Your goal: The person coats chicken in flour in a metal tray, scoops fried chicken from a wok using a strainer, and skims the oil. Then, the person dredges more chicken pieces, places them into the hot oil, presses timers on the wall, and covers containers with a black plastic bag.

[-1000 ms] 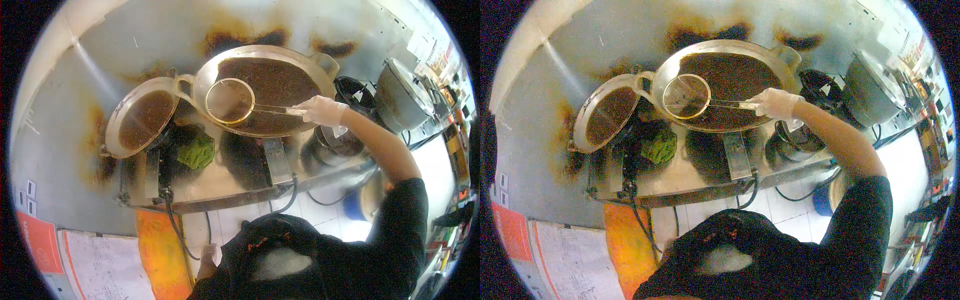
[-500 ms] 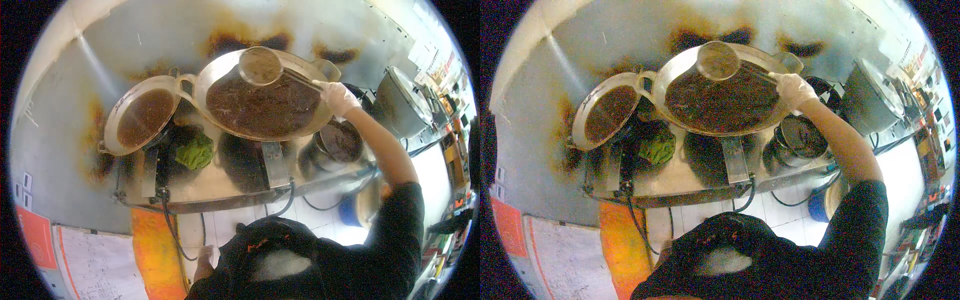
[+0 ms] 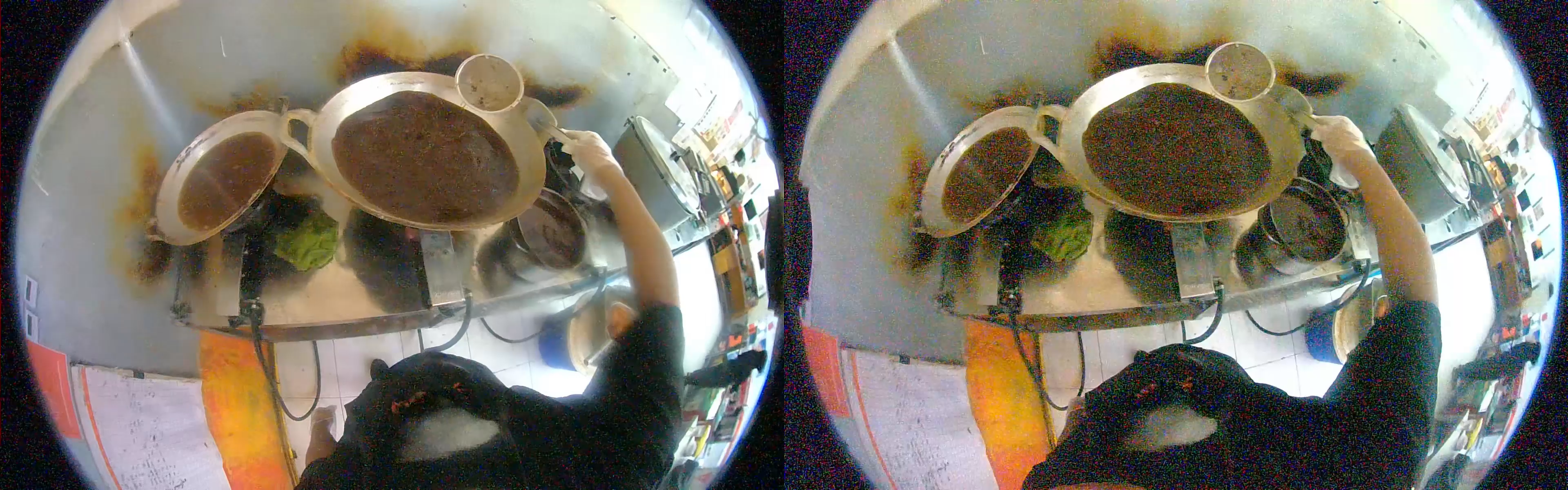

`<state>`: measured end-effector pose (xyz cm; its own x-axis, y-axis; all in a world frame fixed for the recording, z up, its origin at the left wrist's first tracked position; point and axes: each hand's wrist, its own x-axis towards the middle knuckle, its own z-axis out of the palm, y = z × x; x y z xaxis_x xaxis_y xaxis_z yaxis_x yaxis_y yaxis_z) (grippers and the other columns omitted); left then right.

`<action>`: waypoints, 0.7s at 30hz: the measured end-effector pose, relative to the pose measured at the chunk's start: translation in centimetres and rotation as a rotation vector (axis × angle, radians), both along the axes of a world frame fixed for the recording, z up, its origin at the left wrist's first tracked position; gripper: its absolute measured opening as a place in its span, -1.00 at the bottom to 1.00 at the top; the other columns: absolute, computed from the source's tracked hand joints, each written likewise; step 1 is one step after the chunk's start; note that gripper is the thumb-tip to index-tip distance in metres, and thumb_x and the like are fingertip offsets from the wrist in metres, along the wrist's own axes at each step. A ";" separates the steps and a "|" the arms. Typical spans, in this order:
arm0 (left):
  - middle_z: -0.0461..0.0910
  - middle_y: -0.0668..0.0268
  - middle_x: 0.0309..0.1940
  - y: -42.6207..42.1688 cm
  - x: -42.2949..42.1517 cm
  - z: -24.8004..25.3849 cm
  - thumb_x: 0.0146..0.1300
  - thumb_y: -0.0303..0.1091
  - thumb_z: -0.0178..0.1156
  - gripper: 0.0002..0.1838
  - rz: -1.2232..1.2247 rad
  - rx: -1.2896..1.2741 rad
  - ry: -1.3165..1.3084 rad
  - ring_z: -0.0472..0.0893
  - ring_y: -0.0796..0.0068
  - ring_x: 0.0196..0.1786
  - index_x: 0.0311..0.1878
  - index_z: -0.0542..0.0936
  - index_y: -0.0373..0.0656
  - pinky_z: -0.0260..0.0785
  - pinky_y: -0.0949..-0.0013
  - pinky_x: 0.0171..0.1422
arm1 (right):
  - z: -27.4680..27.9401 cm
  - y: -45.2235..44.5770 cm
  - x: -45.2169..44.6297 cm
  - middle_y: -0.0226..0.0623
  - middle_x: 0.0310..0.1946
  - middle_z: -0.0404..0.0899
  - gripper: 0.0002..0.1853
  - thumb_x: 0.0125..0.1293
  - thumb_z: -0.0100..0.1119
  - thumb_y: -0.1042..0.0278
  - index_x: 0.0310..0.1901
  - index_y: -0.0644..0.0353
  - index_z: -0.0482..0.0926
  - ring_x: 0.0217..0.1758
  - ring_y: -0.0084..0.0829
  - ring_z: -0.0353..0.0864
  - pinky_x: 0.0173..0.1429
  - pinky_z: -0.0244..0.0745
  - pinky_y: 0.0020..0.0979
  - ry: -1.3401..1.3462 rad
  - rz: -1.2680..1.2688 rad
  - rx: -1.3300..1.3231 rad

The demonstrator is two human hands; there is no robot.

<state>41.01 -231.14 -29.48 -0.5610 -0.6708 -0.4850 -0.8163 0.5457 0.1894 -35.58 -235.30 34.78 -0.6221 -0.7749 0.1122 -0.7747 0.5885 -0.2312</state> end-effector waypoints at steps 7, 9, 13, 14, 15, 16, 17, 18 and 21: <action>0.68 0.12 -0.30 -2.4 -0.6 -0.3 0.24 -0.31 0.07 -0.82 0.004 0.015 -0.048 0.69 0.16 -0.22 -0.18 0.64 0.04 0.53 0.13 -0.12 | -2.2 15.3 4.6 -0.06 0.08 0.59 -0.58 0.33 -0.04 0.41 0.22 0.16 0.50 0.18 -0.14 0.56 0.25 0.38 -0.34 0.093 -0.038 -0.328; 0.68 0.13 -0.30 -3.3 -1.2 -0.2 0.24 -0.31 0.07 -0.82 -0.044 0.014 -0.063 0.69 0.16 -0.22 -0.18 0.64 0.04 0.53 0.14 -0.12 | -7.5 20.3 3.9 -0.12 0.07 0.59 -0.56 0.36 -0.08 0.47 0.27 0.20 0.43 0.17 -0.24 0.56 0.28 0.36 -0.40 0.184 -0.085 -0.376; 0.68 0.14 -0.30 -4.0 -1.4 -0.6 0.24 -0.30 0.07 -0.82 -0.117 0.021 -0.086 0.69 0.17 -0.21 -0.18 0.64 0.03 0.54 0.14 -0.11 | -15.3 28.1 5.9 -0.24 -0.32 0.60 -0.43 0.38 -0.09 0.46 0.43 0.04 0.22 -0.32 -0.39 0.61 -0.02 0.49 -0.51 0.383 -0.402 0.155; 0.68 0.14 -0.30 -4.3 -1.3 -0.7 0.24 -0.30 0.08 -0.82 -0.130 0.024 -0.092 0.69 0.17 -0.21 -0.18 0.64 0.03 0.54 0.15 -0.11 | -15.0 27.6 8.3 -0.28 -0.44 0.55 -0.39 0.37 -0.07 0.45 0.46 -0.03 0.17 -0.49 -0.45 0.55 -0.17 0.52 -0.53 0.448 -0.390 0.222; 0.68 0.15 -0.30 -4.5 -1.3 -0.7 0.24 -0.30 0.08 -0.82 -0.142 0.023 -0.101 0.69 0.17 -0.20 -0.18 0.64 0.03 0.54 0.15 -0.11 | -17.9 29.6 7.1 -0.33 -0.49 0.52 -0.33 0.35 -0.05 0.44 0.49 -0.14 0.09 -0.59 -0.49 0.50 -0.38 0.51 -0.49 0.608 -0.222 0.061; 0.68 0.15 -0.30 -4.7 -1.2 -0.7 0.24 -0.30 0.08 -0.82 -0.155 0.022 -0.106 0.69 0.18 -0.20 -0.18 0.64 0.03 0.54 0.15 -0.11 | -18.8 30.2 7.2 -0.33 -0.49 0.52 -0.33 0.35 -0.05 0.44 0.49 -0.14 0.09 -0.59 -0.49 0.50 -0.38 0.51 -0.49 0.597 -0.230 0.069; 0.68 0.16 -0.29 -4.9 -1.1 -0.7 0.24 -0.30 0.08 -0.82 -0.168 0.022 -0.110 0.69 0.18 -0.20 -0.18 0.64 0.03 0.54 0.15 -0.11 | -19.4 30.9 7.3 -0.34 -0.50 0.51 -0.32 0.36 -0.04 0.42 0.50 -0.17 0.06 -0.59 -0.49 0.50 -0.43 0.51 -0.45 0.588 -0.320 0.238; 0.68 0.16 -0.29 -5.3 -1.2 -0.7 0.24 -0.30 0.08 -0.82 -0.179 0.016 -0.118 0.69 0.18 -0.20 -0.18 0.64 0.03 0.54 0.15 -0.10 | -19.9 31.4 7.3 -0.35 -0.52 0.50 -0.31 0.37 -0.04 0.40 0.50 -0.20 0.04 -0.59 -0.48 0.51 -0.48 0.50 -0.42 0.579 -0.407 0.406; 0.69 0.17 -0.29 -6.1 -1.7 -0.8 0.24 -0.29 0.08 -0.82 -0.210 -0.011 -0.135 0.69 0.19 -0.19 -0.18 0.65 0.02 0.54 0.16 -0.10 | -19.5 30.8 6.3 -0.35 -0.54 0.47 -0.34 0.38 -0.07 0.41 0.49 -0.18 0.07 -0.57 -0.47 0.52 -0.46 0.51 -0.42 0.593 -0.402 0.226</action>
<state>39.28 -237.25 -30.24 -0.6195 -0.5517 -0.5584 -0.7020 0.7077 0.0796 -29.30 -204.46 15.33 -0.7465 -0.5449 0.3817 -0.4474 0.8358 0.3182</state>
